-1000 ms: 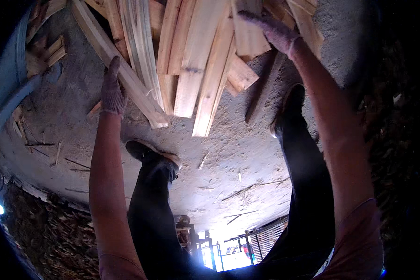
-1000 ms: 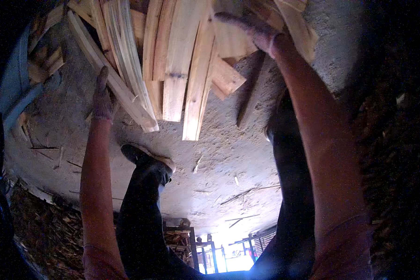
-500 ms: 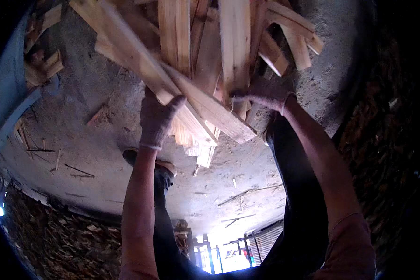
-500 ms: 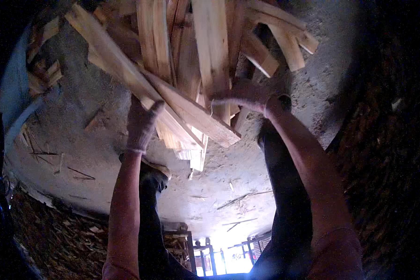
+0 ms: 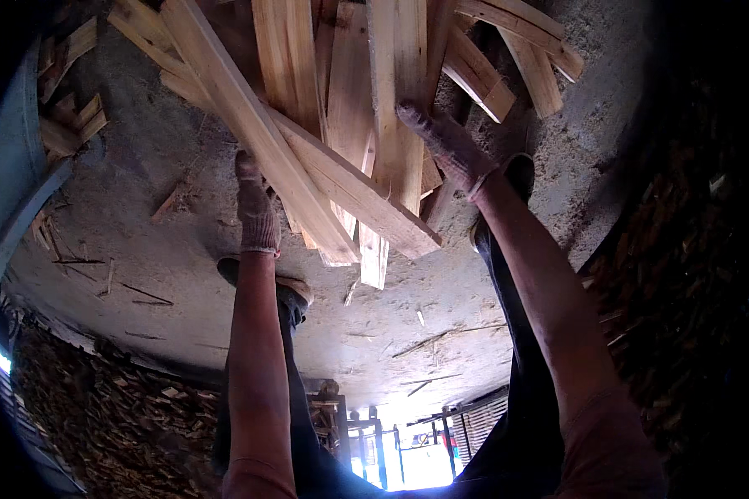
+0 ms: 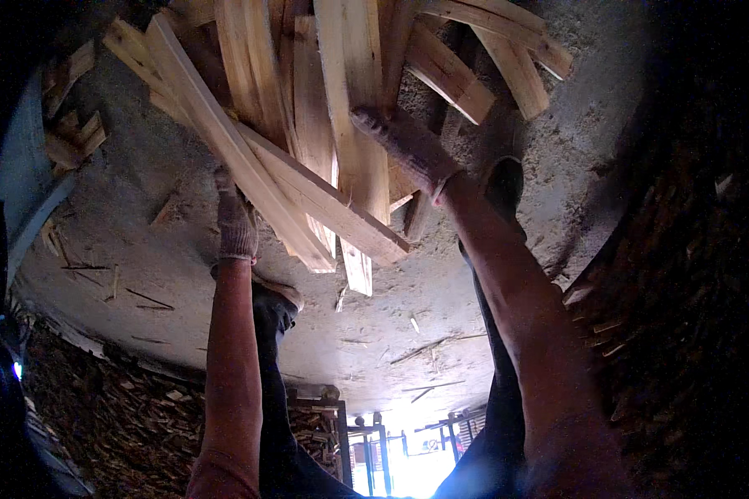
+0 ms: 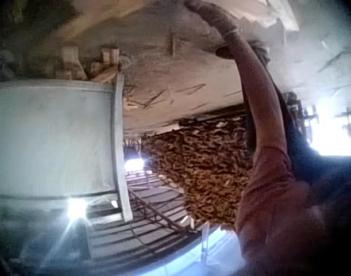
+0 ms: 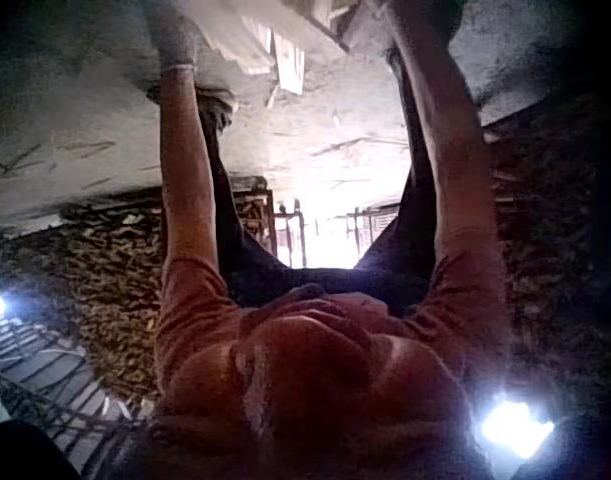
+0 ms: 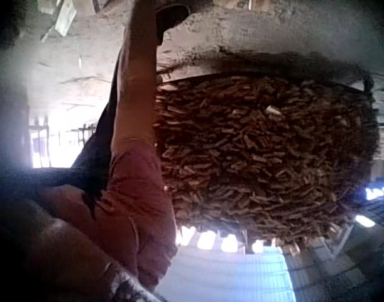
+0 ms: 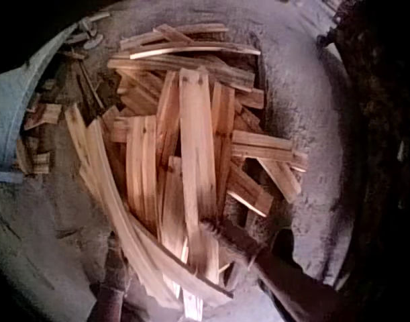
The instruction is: The person gathers loose wooden planks from the floor of a workshop and stacks them into a neat pile. They repeatedly bend down to pick up handfuls of wood, align them, and place them onto a growing stack, clearing the floor area in the process.
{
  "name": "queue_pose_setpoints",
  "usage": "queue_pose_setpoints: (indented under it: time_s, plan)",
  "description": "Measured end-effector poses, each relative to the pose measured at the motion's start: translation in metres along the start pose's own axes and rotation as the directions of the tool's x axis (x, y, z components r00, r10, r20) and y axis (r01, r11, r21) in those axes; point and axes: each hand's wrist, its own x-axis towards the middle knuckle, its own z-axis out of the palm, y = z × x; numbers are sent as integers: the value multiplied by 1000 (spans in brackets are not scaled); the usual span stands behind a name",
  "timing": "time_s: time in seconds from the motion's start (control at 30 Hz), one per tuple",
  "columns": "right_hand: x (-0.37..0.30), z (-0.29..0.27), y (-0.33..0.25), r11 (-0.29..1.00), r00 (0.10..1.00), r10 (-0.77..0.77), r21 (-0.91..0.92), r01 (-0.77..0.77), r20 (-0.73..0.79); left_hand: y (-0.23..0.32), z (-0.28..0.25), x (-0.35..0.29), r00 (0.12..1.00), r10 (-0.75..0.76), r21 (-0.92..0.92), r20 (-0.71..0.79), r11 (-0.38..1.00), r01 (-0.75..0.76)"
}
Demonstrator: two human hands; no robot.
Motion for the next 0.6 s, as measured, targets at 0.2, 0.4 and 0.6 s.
queue_pose_setpoints:
  time_s: [0.2,0.4,0.6]
  plan:
    - [0,-43,-47,669,967,146,700,-251,208,5,14,-12,981,30,-29,193,999,-24]
    - [-20,-59,-49,753,980,6,644,-134,197,48,46,-58,991,-50,80,121,996,40]
    - [-28,-82,-75,229,953,90,925,-303,289,115,68,-101,983,-148,162,107,978,129]
